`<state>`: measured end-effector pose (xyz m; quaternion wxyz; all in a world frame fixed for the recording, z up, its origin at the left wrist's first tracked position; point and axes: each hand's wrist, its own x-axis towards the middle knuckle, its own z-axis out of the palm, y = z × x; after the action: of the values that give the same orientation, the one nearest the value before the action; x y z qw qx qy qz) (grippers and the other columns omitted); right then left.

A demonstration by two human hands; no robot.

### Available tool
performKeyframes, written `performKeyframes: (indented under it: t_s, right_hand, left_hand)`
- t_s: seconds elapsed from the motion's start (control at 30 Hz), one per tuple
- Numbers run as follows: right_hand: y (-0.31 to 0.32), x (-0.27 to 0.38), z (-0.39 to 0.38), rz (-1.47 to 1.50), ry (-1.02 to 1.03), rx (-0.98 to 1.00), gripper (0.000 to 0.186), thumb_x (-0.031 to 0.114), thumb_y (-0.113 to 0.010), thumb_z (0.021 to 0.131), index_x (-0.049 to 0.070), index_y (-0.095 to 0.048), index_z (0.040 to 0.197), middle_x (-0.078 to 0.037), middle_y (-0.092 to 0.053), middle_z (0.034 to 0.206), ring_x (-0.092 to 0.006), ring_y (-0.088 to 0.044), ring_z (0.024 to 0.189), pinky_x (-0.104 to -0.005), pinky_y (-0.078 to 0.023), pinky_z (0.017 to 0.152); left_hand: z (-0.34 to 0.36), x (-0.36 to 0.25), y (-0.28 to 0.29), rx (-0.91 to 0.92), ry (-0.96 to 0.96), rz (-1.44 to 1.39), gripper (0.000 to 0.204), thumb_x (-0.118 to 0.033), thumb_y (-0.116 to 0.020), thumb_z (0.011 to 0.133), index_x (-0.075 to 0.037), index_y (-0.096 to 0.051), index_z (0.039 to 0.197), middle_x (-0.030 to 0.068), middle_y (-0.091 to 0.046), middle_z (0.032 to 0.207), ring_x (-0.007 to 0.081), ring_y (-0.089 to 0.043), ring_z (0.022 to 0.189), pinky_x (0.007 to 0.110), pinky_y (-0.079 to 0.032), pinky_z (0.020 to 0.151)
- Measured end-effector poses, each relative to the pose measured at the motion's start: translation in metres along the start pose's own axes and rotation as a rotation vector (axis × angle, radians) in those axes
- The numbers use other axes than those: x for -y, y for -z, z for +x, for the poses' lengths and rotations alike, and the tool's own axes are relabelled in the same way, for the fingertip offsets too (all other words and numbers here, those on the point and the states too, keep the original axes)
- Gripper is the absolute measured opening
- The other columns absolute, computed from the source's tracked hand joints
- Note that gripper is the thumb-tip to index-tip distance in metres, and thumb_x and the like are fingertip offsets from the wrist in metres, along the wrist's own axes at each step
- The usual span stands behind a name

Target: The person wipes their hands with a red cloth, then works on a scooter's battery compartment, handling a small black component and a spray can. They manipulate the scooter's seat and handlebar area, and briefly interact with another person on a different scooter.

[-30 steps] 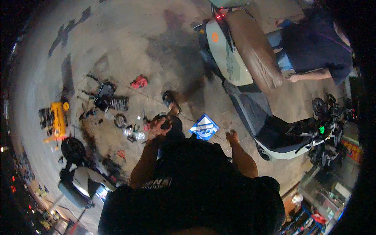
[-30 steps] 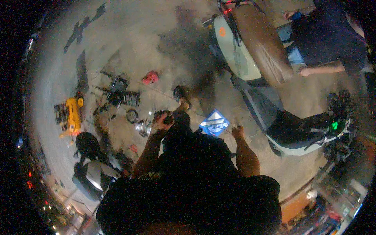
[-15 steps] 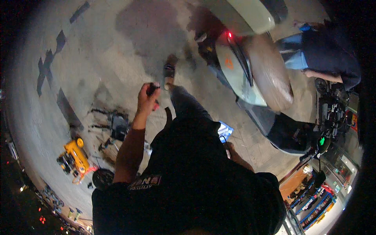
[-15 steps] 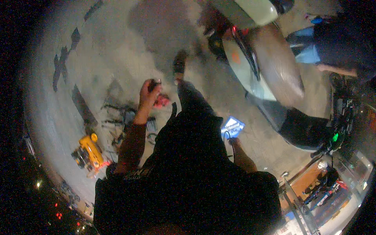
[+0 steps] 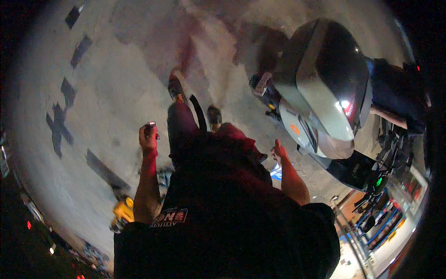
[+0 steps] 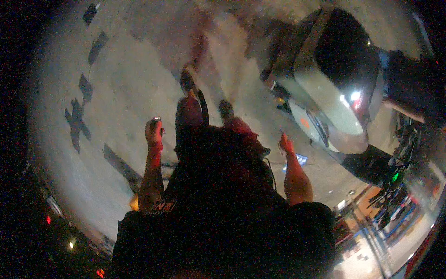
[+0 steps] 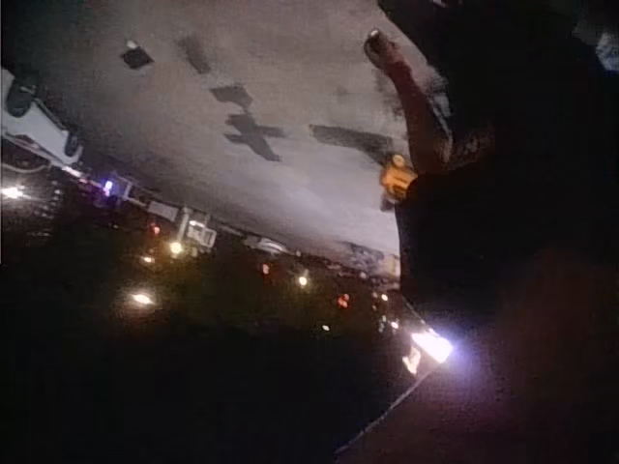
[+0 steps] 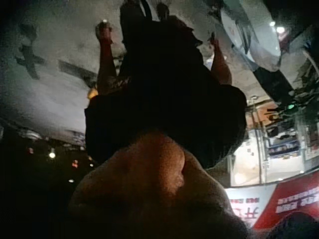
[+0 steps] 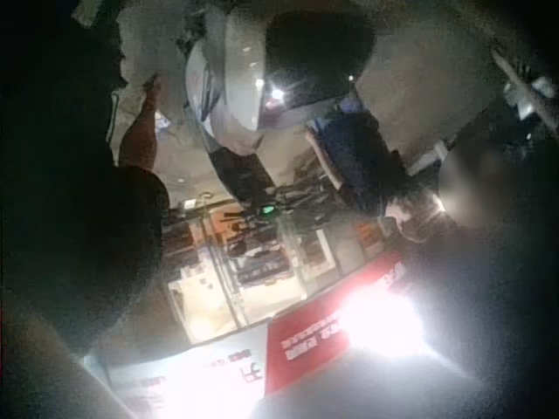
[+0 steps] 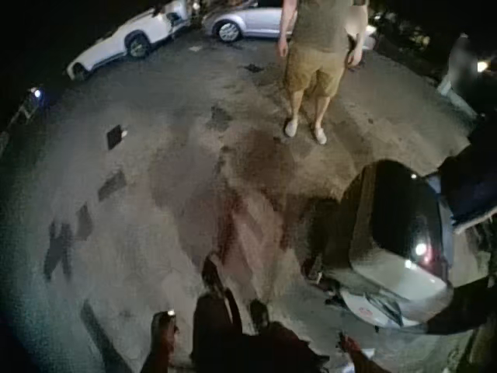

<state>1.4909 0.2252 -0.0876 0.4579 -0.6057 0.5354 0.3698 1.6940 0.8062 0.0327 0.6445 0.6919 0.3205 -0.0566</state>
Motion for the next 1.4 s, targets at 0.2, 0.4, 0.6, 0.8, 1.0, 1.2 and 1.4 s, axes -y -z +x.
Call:
performKeyframes:
  t_s: [0.2,0.4,0.6,0.8,1.0,1.2,1.4]
  right_hand:
    - [-0.13,0.031,-0.038,-0.108,-0.202,-0.252,0.065,0.065,-0.046,0.093,0.004,-0.069,0.096,-0.008,-0.062,0.067,-0.0226,-0.06,0.061,-0.0383,-0.049,0.061]
    - [-0.226,0.204,-0.116,0.256,0.234,-0.317,0.042,0.046,-0.057,0.096,0.005,-0.064,0.1,-0.008,-0.067,0.087,-0.0193,-0.063,0.069,-0.0337,-0.053,0.061]
    - [-0.174,0.515,-0.116,1.021,0.647,-0.394,0.039,0.033,-0.054,0.102,0.003,-0.059,0.126,-0.008,-0.066,0.108,-0.0163,-0.062,0.094,-0.032,-0.051,0.082]
    - [-0.09,0.657,-0.108,1.519,0.41,-0.164,0.048,0.038,-0.045,0.104,0.002,-0.052,0.135,-0.016,-0.06,0.129,-0.0256,-0.059,0.114,-0.034,-0.048,0.094]
    - [-0.002,0.708,-0.075,2.108,0.403,-0.404,0.04,0.039,-0.042,0.103,0.005,-0.057,0.118,-0.009,-0.062,0.111,-0.0214,-0.058,0.1,-0.0365,-0.049,0.089]
    - [0.113,0.743,-0.02,2.45,0.301,-0.767,0.035,0.035,-0.047,0.099,0.008,-0.054,0.121,-0.008,-0.06,0.095,-0.0223,-0.059,0.084,-0.037,-0.05,0.076]
    - [0.182,0.725,-0.004,2.752,0.336,-1.005,0.03,0.019,-0.059,0.09,0.011,-0.054,0.118,-0.006,-0.059,0.088,-0.0204,-0.057,0.076,-0.0382,-0.048,0.069]
  left_hand:
    - [0.172,-0.13,-0.105,0.518,0.005,0.079,0.027,-0.025,-0.07,0.091,-0.008,-0.06,0.108,-0.0018,-0.057,0.081,0.0093,-0.052,0.067,0.026,-0.042,0.062]
    - [0.282,-0.24,-0.26,1.033,-0.201,0.372,0.025,-0.013,-0.07,0.087,-0.005,-0.06,0.109,0.0045,-0.066,0.103,0.0139,-0.062,0.088,0.03,-0.052,0.08]
    - [0.298,-0.259,-0.47,1.332,-0.732,0.462,0.034,-0.007,-0.068,0.08,-0.006,-0.057,0.112,0.0117,-0.061,0.113,0.0306,-0.057,0.109,0.048,-0.036,0.099]
    - [0.254,-0.334,-0.587,1.519,-1.228,0.756,0.05,-0.002,-0.069,0.071,-0.008,-0.055,0.118,0.0122,-0.059,0.122,0.031,-0.057,0.113,0.046,-0.033,0.098]
    - [0.223,-0.369,-0.721,2.103,-0.999,0.696,0.06,0.0,-0.069,0.073,0.0,-0.051,0.13,0.02,-0.051,0.132,0.041,-0.051,0.121,0.052,-0.038,0.105]
    - [0.22,-0.385,-0.886,2.491,-1.057,0.683,0.048,-0.011,-0.072,0.077,-0.003,-0.057,0.121,0.0183,-0.054,0.124,0.0383,-0.055,0.113,0.047,-0.045,0.095]
    - [0.155,-0.372,-1.019,2.582,-0.662,1.202,0.042,-0.012,-0.07,0.083,-0.001,-0.058,0.122,0.0136,-0.056,0.121,0.0253,-0.064,0.099,0.036,-0.053,0.086]
